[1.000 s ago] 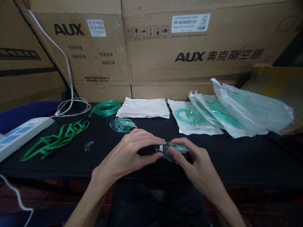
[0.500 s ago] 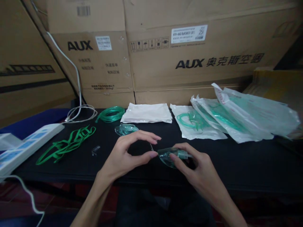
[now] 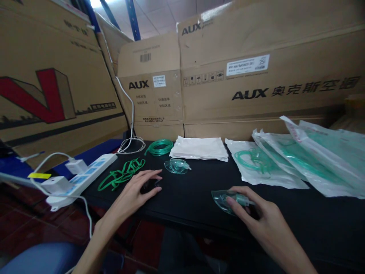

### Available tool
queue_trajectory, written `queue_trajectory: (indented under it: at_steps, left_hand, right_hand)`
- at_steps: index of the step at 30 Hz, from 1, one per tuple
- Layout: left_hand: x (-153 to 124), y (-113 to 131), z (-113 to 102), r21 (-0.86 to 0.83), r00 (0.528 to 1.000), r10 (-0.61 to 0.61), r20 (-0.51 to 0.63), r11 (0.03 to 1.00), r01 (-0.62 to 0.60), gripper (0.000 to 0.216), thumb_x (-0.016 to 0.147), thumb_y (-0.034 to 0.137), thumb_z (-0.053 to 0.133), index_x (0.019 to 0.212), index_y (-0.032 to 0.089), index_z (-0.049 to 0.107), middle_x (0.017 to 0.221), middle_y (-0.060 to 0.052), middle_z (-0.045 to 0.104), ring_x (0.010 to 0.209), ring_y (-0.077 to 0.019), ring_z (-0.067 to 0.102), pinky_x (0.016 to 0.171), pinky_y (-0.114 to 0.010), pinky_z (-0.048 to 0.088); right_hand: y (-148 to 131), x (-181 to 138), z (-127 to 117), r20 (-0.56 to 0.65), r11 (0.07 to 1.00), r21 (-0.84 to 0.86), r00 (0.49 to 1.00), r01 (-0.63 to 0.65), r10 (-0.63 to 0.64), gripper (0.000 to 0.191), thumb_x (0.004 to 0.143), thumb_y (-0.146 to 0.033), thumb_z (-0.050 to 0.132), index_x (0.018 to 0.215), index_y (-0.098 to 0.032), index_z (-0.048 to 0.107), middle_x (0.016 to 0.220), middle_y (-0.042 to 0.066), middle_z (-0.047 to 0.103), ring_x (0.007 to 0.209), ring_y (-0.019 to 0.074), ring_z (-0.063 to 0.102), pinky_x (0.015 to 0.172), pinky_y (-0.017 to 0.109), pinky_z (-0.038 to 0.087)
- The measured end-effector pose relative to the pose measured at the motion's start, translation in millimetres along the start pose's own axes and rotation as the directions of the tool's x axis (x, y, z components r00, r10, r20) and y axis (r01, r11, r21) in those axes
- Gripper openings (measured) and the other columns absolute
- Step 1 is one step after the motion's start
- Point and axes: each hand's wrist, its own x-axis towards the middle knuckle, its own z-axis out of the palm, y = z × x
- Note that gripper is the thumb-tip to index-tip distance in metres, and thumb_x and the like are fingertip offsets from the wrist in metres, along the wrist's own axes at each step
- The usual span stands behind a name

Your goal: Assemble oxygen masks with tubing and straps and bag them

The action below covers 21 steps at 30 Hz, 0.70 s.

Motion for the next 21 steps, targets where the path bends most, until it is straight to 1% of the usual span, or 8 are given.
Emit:
queue_trajectory:
  at_steps: [2,4,7,12,15,17,19,21]
  left_hand:
    - [-5,-12,-5,0.023,0.999,-0.039,-0.001,0.999,0.039,0.047,0.094,0.048,0.065,0.137,0.03,0.059,0.136,-0.003,0.067,0.135,-0.0251,0.052,0.116,-0.047,0.039]
    - [-9,-18,-7,0.031,0.998,-0.063,-0.018,0.998,0.063,0.05,0.094,0.05,0.064,0.139,0.03,0.058,0.134,-0.003,0.068,0.135,-0.0254,0.053,0.116,-0.047,0.04]
    - [-12,-22,-8,0.032,0.996,-0.081,-0.04,0.996,0.082,0.051,0.095,0.052,0.062,0.14,0.029,0.057,0.134,-0.003,0.069,0.135,-0.0252,0.054,0.116,-0.046,0.04]
    - [-18,-25,-8,0.017,0.994,-0.096,-0.048,0.995,0.097,0.049,0.094,0.053,0.061,0.138,0.031,0.058,0.139,-0.001,0.066,0.136,-0.024,0.053,0.118,-0.044,0.04]
    - [-16,-18,-9,0.002,0.991,-0.096,-0.089,0.995,0.097,0.047,0.094,0.053,0.062,0.136,0.03,0.06,0.143,-0.002,0.063,0.135,-0.0244,0.055,0.117,-0.044,0.041]
    - [-9,-7,-9,-0.016,0.989,-0.082,-0.127,0.997,0.08,0.046,0.095,0.052,0.06,0.135,0.029,0.061,0.142,-0.003,0.063,0.132,-0.0242,0.057,0.116,-0.043,0.042]
    - [6,6,-8,-0.031,0.988,-0.042,-0.147,0.999,0.037,0.042,0.098,0.049,0.057,0.134,0.029,0.062,0.138,-0.003,0.066,0.129,-0.0235,0.059,0.115,-0.043,0.044]
    - [25,18,-6,-0.041,0.99,0.014,-0.139,0.999,-0.02,0.037,0.101,0.045,0.053,0.132,0.029,0.064,0.136,-0.003,0.067,0.128,-0.0229,0.059,0.114,-0.042,0.044]
  right_hand:
    - [2,-1,0,0.0,1.0,-0.01,1.0,-0.006,0.006,0.037,0.084,-0.058,0.06,0.095,-0.025,0.072,0.076,0.001,0.076,0.064,0.0199,0.07,0.057,0.026,0.05]
    - [5,-2,-1,0.005,1.0,-0.014,1.0,-0.003,0.003,0.038,0.084,-0.058,0.06,0.097,-0.025,0.072,0.082,0.003,0.077,0.07,0.0211,0.071,0.059,0.027,0.052]
    - [10,-1,0,0.009,1.0,-0.016,1.0,-0.002,0.002,0.04,0.085,-0.059,0.06,0.1,-0.024,0.072,0.088,0.005,0.078,0.075,0.0226,0.072,0.062,0.028,0.053]
    - [13,1,3,0.026,1.0,-0.003,1.0,-0.012,0.013,0.044,0.085,-0.061,0.061,0.106,-0.023,0.071,0.09,0.005,0.077,0.073,0.0216,0.071,0.062,0.028,0.052]
    - [10,4,4,0.05,0.999,0.035,0.999,0.005,-0.007,0.043,0.087,-0.058,0.061,0.111,-0.023,0.07,0.099,0.006,0.076,0.08,0.022,0.07,0.064,0.029,0.052]
    - [4,11,5,0.085,0.999,0.048,0.996,0.025,-0.03,0.041,0.087,-0.056,0.062,0.113,-0.024,0.069,0.103,0.006,0.075,0.079,0.021,0.068,0.065,0.029,0.051]
    - [-4,23,7,0.12,0.997,0.055,0.991,0.056,-0.062,0.038,0.088,-0.053,0.063,0.114,-0.025,0.068,0.104,0.005,0.074,0.075,0.0192,0.065,0.068,0.03,0.052]
    - [-13,42,14,0.154,0.992,0.086,0.982,0.095,-0.108,0.033,0.089,-0.048,0.064,0.113,-0.026,0.066,0.106,0.004,0.072,0.077,0.0186,0.065,0.074,0.032,0.052]
